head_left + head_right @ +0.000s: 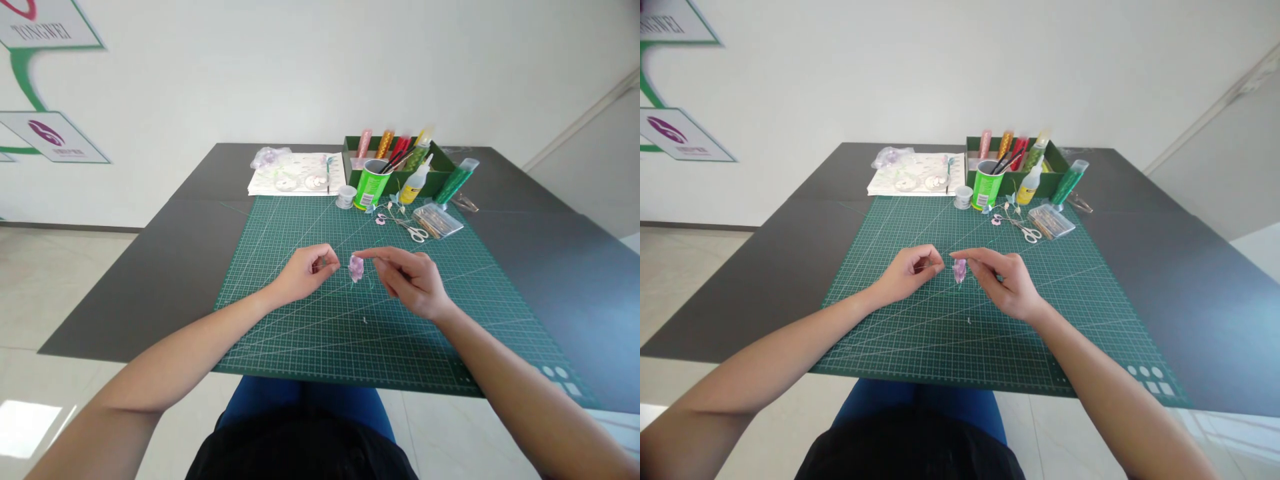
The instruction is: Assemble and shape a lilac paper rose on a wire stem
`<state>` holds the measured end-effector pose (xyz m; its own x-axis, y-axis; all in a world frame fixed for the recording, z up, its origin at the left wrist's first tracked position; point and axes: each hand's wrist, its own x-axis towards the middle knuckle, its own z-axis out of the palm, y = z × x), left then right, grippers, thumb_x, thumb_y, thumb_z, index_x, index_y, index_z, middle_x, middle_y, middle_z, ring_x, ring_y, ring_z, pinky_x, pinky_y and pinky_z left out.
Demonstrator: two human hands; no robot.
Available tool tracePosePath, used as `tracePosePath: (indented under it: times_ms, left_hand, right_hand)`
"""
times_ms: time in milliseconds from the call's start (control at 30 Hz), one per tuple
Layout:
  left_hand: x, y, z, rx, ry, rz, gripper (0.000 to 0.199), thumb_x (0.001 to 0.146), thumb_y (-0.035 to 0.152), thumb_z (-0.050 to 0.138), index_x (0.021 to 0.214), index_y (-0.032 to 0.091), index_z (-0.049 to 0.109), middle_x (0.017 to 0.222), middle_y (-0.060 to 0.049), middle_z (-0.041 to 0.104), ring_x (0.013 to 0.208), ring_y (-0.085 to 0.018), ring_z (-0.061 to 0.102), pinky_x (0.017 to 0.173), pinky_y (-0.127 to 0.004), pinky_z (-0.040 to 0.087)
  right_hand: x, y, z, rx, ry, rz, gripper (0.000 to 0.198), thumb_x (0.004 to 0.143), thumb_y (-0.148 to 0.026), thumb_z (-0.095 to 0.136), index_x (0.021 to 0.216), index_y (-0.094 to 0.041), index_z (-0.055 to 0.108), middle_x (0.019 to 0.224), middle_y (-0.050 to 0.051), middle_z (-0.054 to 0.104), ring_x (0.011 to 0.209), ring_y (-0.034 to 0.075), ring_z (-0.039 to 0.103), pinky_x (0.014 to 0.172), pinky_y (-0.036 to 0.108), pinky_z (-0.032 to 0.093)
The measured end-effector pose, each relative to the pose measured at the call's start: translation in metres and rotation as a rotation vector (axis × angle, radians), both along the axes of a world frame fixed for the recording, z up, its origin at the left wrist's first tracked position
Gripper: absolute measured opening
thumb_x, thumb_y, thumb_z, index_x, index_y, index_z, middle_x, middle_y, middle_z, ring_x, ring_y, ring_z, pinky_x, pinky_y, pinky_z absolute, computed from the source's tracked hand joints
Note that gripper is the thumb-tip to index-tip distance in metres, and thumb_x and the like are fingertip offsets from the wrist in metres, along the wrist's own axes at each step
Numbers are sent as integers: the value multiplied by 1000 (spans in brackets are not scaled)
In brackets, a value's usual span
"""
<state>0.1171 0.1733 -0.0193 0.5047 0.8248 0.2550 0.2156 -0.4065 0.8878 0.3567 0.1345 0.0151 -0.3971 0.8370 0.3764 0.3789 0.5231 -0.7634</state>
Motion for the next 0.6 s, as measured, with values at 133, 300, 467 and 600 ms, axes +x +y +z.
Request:
tracePosePath:
  times_ms: [133,300,467,600]
  left_hand:
    - [2,-4,3,-22,28,-72,16,95,27,64,81,20,63,63,5,50,55,-11,41,55,-26,32]
    - [3,-7,5,-10,41,-138,16,94,26,65,80,19,64,66,4,55,57,-11,45,57,-25,35]
    - [3,-7,4,-15,67,-191,14,95,24,66,83,17,67,72,3,62,59,-10,49,60,-24,38]
    - [4,-7,4,-42,78,-193,13,95,24,67,84,17,69,76,1,65,61,-10,51,62,-25,40]
  right_hand:
    - [6,6,-1,1,-11,-50,34,108,-32,51,119,-16,79,46,-7,46,39,11,42,44,26,32]
    - [10,11,-3,-2,-4,-32,34,108,-30,51,121,-14,78,46,-8,44,38,10,41,44,27,30]
    - [12,13,-2,65,-3,-4,33,107,-26,51,120,-11,78,47,-9,45,39,9,41,44,25,30]
    - [13,15,-3,91,7,-15,33,107,-24,52,120,-8,77,47,-9,44,38,8,40,43,25,29]
